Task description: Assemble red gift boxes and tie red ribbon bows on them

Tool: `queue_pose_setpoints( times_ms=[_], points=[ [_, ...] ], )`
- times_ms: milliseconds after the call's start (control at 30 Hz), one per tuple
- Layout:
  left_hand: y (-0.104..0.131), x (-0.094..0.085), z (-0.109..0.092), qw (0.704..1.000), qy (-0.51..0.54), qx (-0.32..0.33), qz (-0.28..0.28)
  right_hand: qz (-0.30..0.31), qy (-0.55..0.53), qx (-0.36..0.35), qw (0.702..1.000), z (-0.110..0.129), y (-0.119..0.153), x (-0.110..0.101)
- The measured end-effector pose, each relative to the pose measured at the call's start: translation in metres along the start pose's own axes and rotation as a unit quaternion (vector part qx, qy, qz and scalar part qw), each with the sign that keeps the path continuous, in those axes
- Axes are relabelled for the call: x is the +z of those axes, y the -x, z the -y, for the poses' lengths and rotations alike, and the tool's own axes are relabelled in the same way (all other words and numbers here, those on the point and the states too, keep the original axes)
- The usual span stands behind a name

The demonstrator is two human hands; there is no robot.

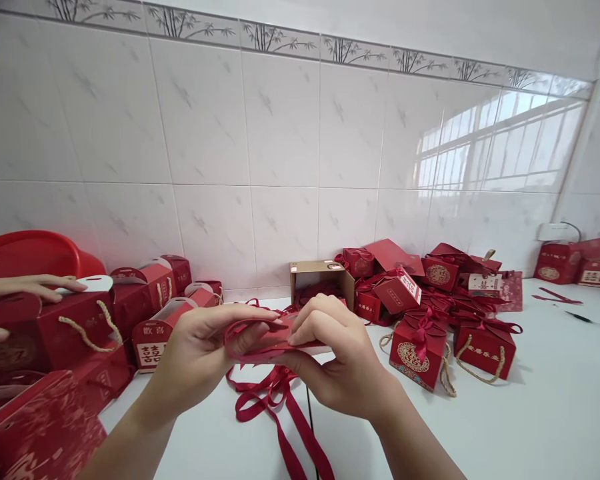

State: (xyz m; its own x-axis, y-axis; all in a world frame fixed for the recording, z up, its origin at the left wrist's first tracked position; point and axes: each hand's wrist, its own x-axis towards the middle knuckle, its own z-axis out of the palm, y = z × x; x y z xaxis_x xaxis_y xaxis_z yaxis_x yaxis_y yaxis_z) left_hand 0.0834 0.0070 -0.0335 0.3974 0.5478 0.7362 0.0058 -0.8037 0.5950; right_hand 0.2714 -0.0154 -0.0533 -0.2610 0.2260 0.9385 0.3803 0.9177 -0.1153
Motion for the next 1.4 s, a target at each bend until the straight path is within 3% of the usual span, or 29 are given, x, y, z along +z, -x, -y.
queue_pose_setpoints(
  times_ms=[567, 800, 967, 1400],
  points=[
    [0.000, -0.004, -0.006, 0.999, 0.019, -0.014, 0.037, -0.007, -0.051, 0.022, 0.998, -0.003, 0.001, -0.001],
    [0.002, -0.011, -0.008, 0.993, 0.010, 0.064, 0.103, -0.018, -0.071, -0.007, 0.997, -0.001, 0.003, -0.002],
    [0.005, -0.013, -0.009, 0.986, 0.044, 0.070, 0.145, -0.043, -0.075, -0.052, 0.995, 0.000, 0.002, -0.001],
    [0.004, -0.007, 0.000, 0.978, 0.062, 0.154, 0.123, -0.041, -0.060, -0.100, 0.992, 0.002, 0.002, -0.003]
  ],
)
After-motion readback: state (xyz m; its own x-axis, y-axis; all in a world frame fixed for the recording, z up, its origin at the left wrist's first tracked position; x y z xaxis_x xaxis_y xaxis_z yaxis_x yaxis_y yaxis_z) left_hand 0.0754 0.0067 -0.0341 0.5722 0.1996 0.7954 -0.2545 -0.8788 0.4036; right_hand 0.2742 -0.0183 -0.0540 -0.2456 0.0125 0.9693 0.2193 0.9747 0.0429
